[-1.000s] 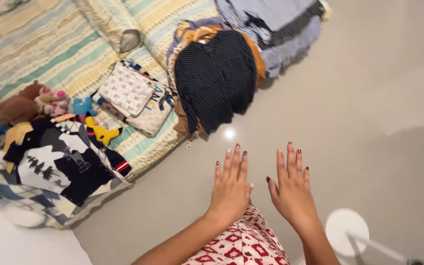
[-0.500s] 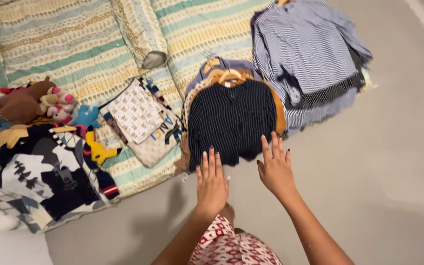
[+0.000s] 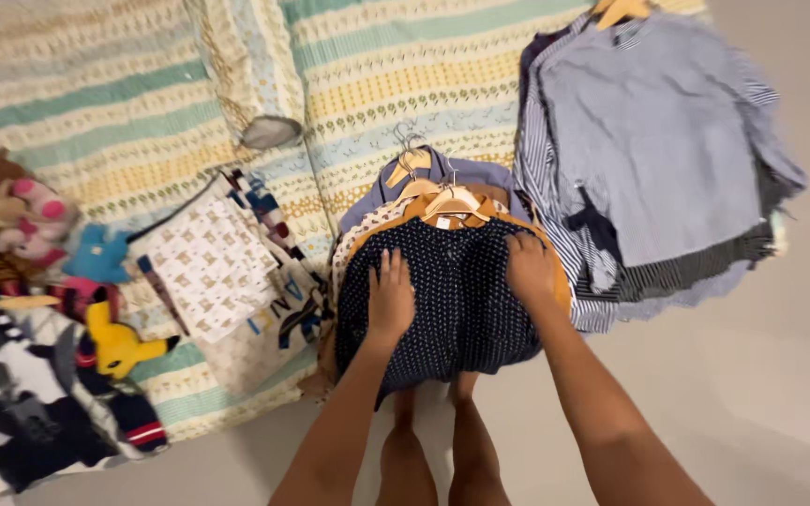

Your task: The person picks up clothes on hangers from a bed and places them into a wardrobe. The person handles several shirts and tops one by one, moving them from the bed to the hanging rail inside the wardrobe.

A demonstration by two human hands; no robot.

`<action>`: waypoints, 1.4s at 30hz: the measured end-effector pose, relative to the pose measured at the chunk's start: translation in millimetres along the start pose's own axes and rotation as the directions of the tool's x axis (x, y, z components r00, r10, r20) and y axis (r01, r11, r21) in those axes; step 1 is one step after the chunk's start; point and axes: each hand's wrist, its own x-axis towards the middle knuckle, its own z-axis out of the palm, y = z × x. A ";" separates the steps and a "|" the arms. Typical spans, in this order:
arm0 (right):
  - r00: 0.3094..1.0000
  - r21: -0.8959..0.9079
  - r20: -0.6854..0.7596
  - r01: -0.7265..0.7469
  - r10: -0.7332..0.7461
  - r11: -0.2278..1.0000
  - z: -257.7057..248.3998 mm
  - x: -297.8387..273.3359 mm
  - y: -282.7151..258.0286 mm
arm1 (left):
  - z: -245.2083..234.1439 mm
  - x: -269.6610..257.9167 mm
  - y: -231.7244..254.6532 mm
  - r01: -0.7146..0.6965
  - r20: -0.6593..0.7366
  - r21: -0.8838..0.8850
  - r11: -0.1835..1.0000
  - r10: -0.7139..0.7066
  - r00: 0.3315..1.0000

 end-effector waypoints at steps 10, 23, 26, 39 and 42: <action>0.999 -0.083 0.035 0.029 -0.027 0.996 173.9 42.9 81.7 | 154.7 97.9 -82.2 0.238 -0.080 0.195 0.952 -0.226 0.971; 0.941 0.312 -0.233 -0.168 0.247 0.935 -126.2 -235.4 162.4 | -127.3 -60.8 94.3 -0.360 -0.184 -0.208 0.910 0.325 0.928; 0.895 0.286 -0.328 -0.210 0.302 0.935 -238.4 -299.2 208.2 | -183.8 -103.1 184.8 -0.458 -0.082 -0.387 0.800 0.465 0.881; 0.629 0.507 -0.572 -0.233 0.526 0.830 -403.6 -161.6 412.0 | -233.5 36.9 427.5 -0.568 -0.356 -0.473 0.674 0.444 0.822; 0.751 0.243 -0.588 -0.190 0.300 0.951 -354.4 -44.8 476.1 | -192.4 139.6 450.2 -0.400 -0.271 -0.383 0.833 0.313 0.910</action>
